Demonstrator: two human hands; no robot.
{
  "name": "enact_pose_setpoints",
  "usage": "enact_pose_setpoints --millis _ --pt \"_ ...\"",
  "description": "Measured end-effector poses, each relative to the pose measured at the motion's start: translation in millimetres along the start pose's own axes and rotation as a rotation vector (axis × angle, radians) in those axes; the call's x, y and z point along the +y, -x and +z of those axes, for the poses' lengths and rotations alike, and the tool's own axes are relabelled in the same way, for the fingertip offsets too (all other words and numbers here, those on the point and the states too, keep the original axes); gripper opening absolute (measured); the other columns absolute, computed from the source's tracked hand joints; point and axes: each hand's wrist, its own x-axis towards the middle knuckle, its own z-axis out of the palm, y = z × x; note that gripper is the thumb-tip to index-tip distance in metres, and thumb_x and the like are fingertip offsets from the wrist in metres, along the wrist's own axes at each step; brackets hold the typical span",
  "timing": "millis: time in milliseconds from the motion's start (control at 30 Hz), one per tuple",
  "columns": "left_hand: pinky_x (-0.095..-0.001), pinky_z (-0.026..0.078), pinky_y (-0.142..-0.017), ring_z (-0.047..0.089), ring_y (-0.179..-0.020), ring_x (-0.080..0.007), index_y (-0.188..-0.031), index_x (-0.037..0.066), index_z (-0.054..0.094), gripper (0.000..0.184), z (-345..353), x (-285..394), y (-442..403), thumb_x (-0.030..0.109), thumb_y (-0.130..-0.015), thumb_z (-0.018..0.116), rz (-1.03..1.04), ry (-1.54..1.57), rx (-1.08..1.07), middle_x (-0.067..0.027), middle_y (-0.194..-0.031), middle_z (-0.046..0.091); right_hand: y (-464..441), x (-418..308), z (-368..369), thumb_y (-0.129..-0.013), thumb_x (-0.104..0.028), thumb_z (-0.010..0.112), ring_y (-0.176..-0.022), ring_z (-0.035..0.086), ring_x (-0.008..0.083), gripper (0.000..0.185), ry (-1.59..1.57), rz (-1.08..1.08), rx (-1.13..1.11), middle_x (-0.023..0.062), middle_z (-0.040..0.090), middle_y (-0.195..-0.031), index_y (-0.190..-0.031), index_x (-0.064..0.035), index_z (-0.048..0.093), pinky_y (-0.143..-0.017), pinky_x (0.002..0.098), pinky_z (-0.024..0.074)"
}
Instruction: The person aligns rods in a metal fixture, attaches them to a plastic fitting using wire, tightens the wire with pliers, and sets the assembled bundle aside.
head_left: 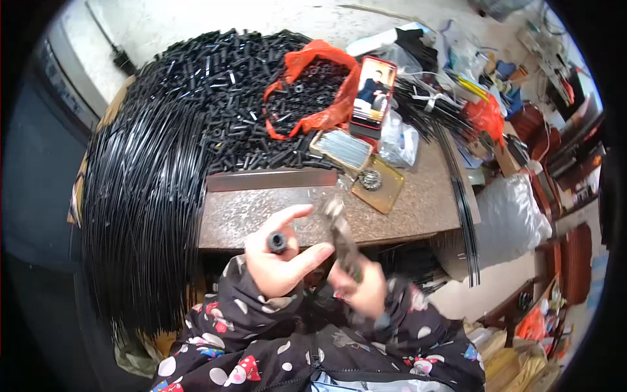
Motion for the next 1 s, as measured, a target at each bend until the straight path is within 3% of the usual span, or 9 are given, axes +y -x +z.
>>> enact_pose_setpoints --millis 33,67,100,167,300,500,700,800,1000 --pt "-0.0164 0.020 -0.041 0.029 -0.043 0.0015 -0.112 -0.008 0.048 0.052 -2 -3 1 0.004 -0.066 0.071 -0.020 0.037 -0.016 0.0094 -0.049 0.037 -20 -3 -15 -0.080 -0.015 0.057 -0.054 0.054 0.0122 0.015 0.087 0.197 0.184 0.0046 0.057 -0.062 -0.090 -0.0036 0.056 -0.050 0.0293 0.0419" --pt "-0.0167 0.019 -0.040 0.029 -0.042 0.0014 -0.113 -0.008 0.047 0.055 -3 -5 0 0.005 -0.066 0.071 0.010 0.056 -0.033 0.0095 -0.049 0.036 -47 18 -36 -0.077 -0.013 0.059 -0.056 0.058 0.0246 0.018 0.363 -0.145 0.407 0.0108 0.060 -0.065 -0.092 -0.0043 0.054 -0.052 0.0336 0.0439" --pt "-0.0170 0.018 -0.040 0.028 -0.042 0.0013 -0.115 -0.009 0.046 0.057 -3 -7 0 0.006 -0.066 0.072 0.041 0.074 -0.046 0.0095 -0.049 0.036 -71 30 -61 -0.072 -0.009 0.062 -0.067 0.058 0.0333 0.026 0.565 -0.070 0.498 0.0144 0.059 -0.075 -0.096 -0.0056 0.052 -0.059 0.0360 0.0452" --pt "-0.0175 0.018 -0.040 0.028 -0.042 0.0012 -0.115 -0.008 0.046 0.059 -2 -11 1 0.008 -0.065 0.073 0.085 0.084 -0.089 0.0092 -0.049 0.036 -105 60 -105 -0.069 -0.007 0.063 -0.078 0.055 0.0350 0.030 0.775 -0.361 0.510 0.0150 0.057 -0.083 -0.097 -0.0064 0.051 -0.066 0.0384 0.0445" --pt "-0.0176 0.015 -0.042 0.023 -0.043 0.0016 -0.113 -0.003 0.049 0.059 6 -14 -4 0.011 -0.063 0.077 0.065 0.091 -0.076 0.0112 -0.048 0.030 -137 64 -117 -0.064 -0.001 0.060 -0.081 0.052 0.0338 0.034 0.943 -0.478 0.267 0.0154 0.054 -0.084 -0.096 -0.0064 0.050 -0.068 0.0395 0.0441" --pt "-0.0176 0.016 -0.042 0.024 -0.043 0.0014 -0.112 -0.003 0.050 0.057 3 -15 -8 0.010 -0.064 0.076 0.072 0.093 -0.068 0.0106 -0.047 0.030 -147 62 -115 -0.063 0.002 0.056 -0.076 0.052 0.0341 0.035 1.020 -0.407 0.258 0.0165 0.050 -0.080 -0.096 -0.0070 0.050 -0.066 0.0403 0.0436" --pt "-0.0179 0.018 -0.042 0.026 -0.043 0.0010 -0.110 -0.001 0.052 0.051 0 -10 -8 0.012 -0.066 0.074 0.055 0.020 -0.097 0.0096 -0.048 0.033 -152 79 -129 -0.068 -0.006 0.061 -0.072 0.055 0.0339 0.027 0.904 -0.419 0.483 0.0144 0.055 -0.075 -0.093 -0.0083 0.052 -0.062 0.0414 0.0439" --pt "-0.0188 0.017 -0.042 0.026 -0.043 0.0004 -0.108 0.000 0.054 0.047 -1 -6 -5 0.011 -0.066 0.073 0.041 0.034 -0.141 0.0095 -0.048 0.034 -145 55 -127 -0.072 -0.014 0.060 -0.068 0.058 0.0341 0.019 0.735 -0.180 0.634 0.0173 0.059 -0.074 -0.089 -0.0072 0.055 -0.061 0.0373 0.0458" --pt "-0.0185 0.019 -0.043 0.026 -0.045 0.0005 -0.113 0.001 0.051 0.051 7 5 -3 0.008 -0.067 0.072 0.011 0.022 -0.236 0.0097 -0.049 0.033 -91 -38 -70 -0.073 0.004 0.060 -0.055 0.053 0.0124 0.024 -0.378 -0.192 0.440 0.0091 0.058 -0.071 -0.091 -0.0035 0.047 -0.048 0.0237 0.0423"
